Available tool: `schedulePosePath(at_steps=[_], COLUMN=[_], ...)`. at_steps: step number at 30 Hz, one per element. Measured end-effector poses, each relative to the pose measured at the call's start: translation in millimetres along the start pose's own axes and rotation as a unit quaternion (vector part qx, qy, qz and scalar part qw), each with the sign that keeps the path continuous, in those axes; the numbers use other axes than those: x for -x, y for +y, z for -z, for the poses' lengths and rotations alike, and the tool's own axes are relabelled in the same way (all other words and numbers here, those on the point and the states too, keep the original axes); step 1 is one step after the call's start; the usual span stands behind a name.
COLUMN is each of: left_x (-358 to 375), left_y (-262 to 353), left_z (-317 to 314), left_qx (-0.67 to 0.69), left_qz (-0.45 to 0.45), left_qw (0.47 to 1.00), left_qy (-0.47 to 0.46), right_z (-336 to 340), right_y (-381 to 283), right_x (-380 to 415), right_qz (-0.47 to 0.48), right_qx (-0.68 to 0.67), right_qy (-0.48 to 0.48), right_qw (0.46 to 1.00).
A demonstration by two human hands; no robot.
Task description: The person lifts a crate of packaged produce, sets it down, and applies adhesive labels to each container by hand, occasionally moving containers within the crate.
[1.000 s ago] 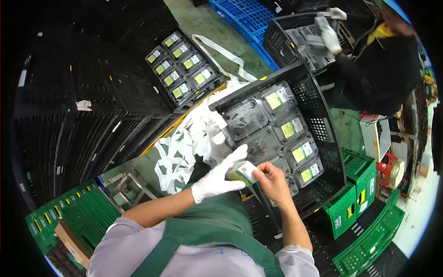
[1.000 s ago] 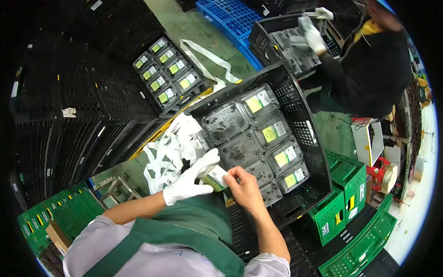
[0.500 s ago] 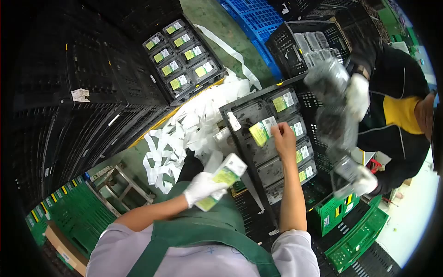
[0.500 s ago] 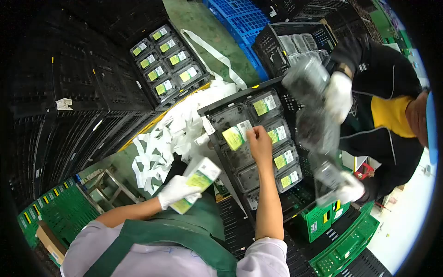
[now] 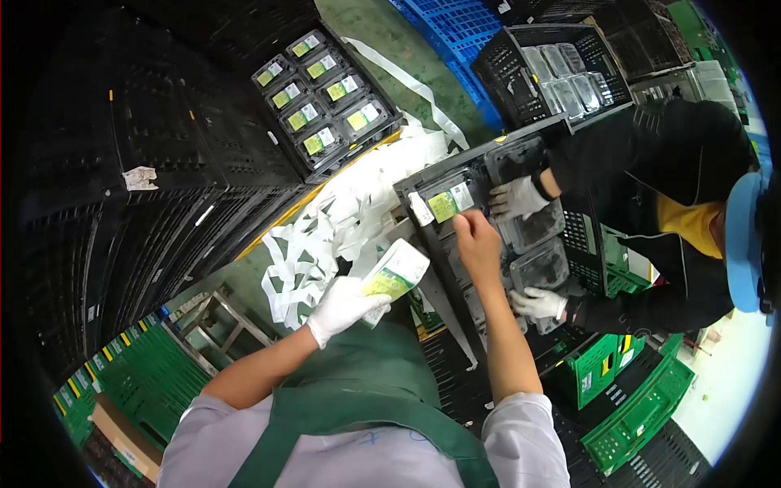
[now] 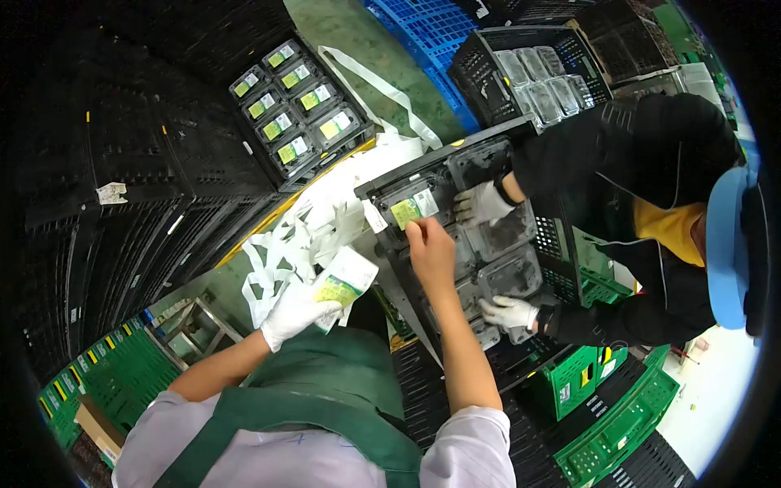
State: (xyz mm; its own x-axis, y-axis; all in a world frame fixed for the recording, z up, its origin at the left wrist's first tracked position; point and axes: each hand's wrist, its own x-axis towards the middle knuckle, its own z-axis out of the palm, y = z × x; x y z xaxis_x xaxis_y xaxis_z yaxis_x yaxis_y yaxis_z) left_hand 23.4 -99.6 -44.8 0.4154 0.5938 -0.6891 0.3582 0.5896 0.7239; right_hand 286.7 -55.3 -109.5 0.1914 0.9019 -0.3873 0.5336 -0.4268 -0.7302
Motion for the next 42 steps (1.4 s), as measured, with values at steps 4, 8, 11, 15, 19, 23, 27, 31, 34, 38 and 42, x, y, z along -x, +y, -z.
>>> schedulePosePath(at_steps=[4,8,11,15,19,23,27,31,34,38,42], left_x=[-5.1,-5.3,-16.3,-19.4,0.6,1.5,2.5,2.2,0.7,3.1,-4.0], left_y=[-2.7,24.7,34.6,6.0,-30.7,-35.6,-16.6,-6.3,1.5,17.1,52.7], left_z=[-4.0,-21.8,-32.9,-59.4,-54.6,-49.2,-43.8,-39.0,-36.3,-41.3,-63.2], left_qx=[0.013,0.134,0.041,0.113,0.084,0.058,0.031,0.051,0.019,-0.026,-0.124], left_qz=[-0.036,-0.097,-0.146,-0.082,0.059,0.048,0.025,-0.019,-0.035,-0.094,-0.321], left_qw=[0.999,0.986,0.988,0.989,0.990,0.994,0.996,0.995,0.997,0.992,0.939], left_qy=[-0.010,-0.032,-0.002,-0.051,-0.099,-0.079,-0.080,-0.079,-0.071,-0.084,0.017], right_z=[16.4,17.5,16.5,39.8,55.5,20.7,-12.7,14.8,44.0,56.8,51.1], right_y=[-61.3,-56.6,-57.5,-33.3,50.5,123.5,146.2,90.3,31.0,-19.9,-22.4], right_x=[72.6,99.2,120.5,114.8,66.5,29.8,16.8,40.8,83.8,131.2,151.5], right_qz=[0.099,0.043,0.086,0.114,-0.062,-0.050,-0.048,-0.053,-0.019,0.004,0.013], right_qx=[-0.140,-0.108,-0.066,0.038,0.006,0.152,0.287,0.162,-0.296,-0.135,-0.203], right_qy=[-0.048,-0.056,-0.022,0.050,0.098,0.119,0.121,0.134,-0.084,0.000,-0.014], right_qw=[0.984,0.992,0.994,0.992,0.993,0.980,0.949,0.976,0.951,0.991,0.979])
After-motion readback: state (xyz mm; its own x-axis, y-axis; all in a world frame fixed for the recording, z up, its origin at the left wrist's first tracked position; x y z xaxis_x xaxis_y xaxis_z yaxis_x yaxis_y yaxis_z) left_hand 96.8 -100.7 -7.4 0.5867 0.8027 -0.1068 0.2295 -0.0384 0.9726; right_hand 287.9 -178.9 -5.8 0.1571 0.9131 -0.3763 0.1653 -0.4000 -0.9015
